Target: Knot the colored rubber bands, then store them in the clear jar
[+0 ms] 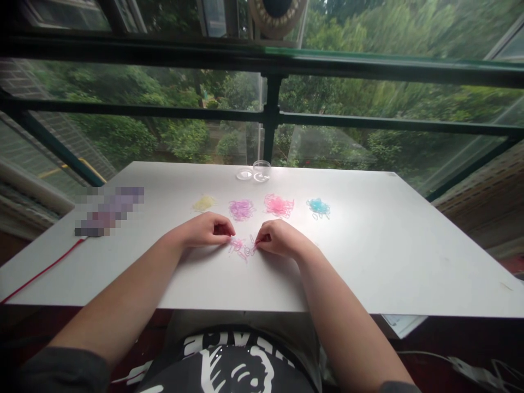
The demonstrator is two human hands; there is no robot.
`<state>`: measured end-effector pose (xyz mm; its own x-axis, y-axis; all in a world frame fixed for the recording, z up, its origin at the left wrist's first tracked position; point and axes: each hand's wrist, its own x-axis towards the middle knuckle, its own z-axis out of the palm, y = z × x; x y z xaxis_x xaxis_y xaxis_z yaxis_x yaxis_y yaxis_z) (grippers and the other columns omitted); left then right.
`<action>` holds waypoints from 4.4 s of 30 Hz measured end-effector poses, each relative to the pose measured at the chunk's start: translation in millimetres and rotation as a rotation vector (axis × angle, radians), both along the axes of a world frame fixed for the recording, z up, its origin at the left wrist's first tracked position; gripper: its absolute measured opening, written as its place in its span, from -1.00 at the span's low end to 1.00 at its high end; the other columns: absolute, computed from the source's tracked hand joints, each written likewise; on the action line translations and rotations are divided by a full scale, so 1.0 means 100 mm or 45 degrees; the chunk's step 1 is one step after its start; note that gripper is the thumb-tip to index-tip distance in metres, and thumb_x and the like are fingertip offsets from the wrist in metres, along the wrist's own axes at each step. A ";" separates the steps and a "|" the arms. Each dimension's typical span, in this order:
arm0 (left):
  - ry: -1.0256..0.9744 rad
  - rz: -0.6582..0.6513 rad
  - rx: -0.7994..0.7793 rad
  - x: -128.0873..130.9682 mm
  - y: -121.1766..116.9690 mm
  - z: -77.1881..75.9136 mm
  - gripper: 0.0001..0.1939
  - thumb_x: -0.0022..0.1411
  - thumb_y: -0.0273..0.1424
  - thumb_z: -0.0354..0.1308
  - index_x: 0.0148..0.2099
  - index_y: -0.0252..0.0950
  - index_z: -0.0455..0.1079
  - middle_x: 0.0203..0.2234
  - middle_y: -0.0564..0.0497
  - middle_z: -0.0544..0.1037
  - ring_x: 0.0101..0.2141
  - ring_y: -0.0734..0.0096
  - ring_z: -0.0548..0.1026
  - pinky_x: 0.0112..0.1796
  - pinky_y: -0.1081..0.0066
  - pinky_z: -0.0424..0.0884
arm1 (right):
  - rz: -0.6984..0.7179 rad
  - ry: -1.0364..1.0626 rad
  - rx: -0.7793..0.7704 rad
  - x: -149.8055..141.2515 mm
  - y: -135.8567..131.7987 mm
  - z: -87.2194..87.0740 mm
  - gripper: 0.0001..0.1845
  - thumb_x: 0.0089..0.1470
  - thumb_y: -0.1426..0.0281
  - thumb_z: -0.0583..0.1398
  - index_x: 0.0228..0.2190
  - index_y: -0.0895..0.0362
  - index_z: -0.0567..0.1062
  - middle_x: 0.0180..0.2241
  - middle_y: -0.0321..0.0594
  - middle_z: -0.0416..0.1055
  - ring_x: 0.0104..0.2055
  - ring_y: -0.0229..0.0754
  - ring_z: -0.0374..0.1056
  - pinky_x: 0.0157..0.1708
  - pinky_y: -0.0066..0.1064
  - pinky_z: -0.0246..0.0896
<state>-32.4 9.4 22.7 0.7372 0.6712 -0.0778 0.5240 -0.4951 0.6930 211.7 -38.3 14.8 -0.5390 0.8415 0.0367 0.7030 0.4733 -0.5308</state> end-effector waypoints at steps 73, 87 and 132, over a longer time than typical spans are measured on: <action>-0.174 -0.006 0.225 0.11 -0.03 -0.02 -0.81 0.04 -0.34 0.14 -0.29 -0.32 0.46 -0.47 0.01 0.51 -0.46 0.51 0.40 -0.43 0.53 0.28 | -0.307 0.228 -0.044 -0.05 -0.32 -0.03 -0.95 -0.16 0.53 0.12 -0.56 0.15 0.36 -0.57 -0.32 0.30 -0.54 -0.35 0.16 -0.53 -0.51 0.05; -0.249 -0.202 0.426 0.39 -0.15 -0.08 -0.87 0.09 -0.41 0.13 -0.35 -0.29 0.50 -0.50 0.05 0.53 -0.50 0.56 0.40 -0.40 0.55 0.29 | -0.279 0.424 -0.101 -0.03 -0.31 -0.08 -0.96 -0.13 0.50 0.13 -0.57 0.16 0.34 -0.61 -0.35 0.26 -0.57 -0.37 0.14 -0.57 -0.52 0.03; -0.116 0.562 0.666 0.14 0.38 -0.26 -0.72 0.15 -0.47 0.00 -0.17 -0.22 0.50 -0.30 -0.02 0.50 -0.24 0.33 0.43 -0.13 0.33 0.34 | -0.419 -0.645 0.579 0.36 0.59 0.21 -0.70 0.03 0.53 0.04 -0.53 0.14 0.54 -0.42 -0.08 0.40 -0.35 -0.15 0.27 -0.39 -0.38 0.03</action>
<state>-18.3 47.9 -2.9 0.3743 0.8425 0.3874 0.7046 -0.5300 0.4718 247.9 21.1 35.7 -0.3060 0.9230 0.2334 0.9519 0.2923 0.0921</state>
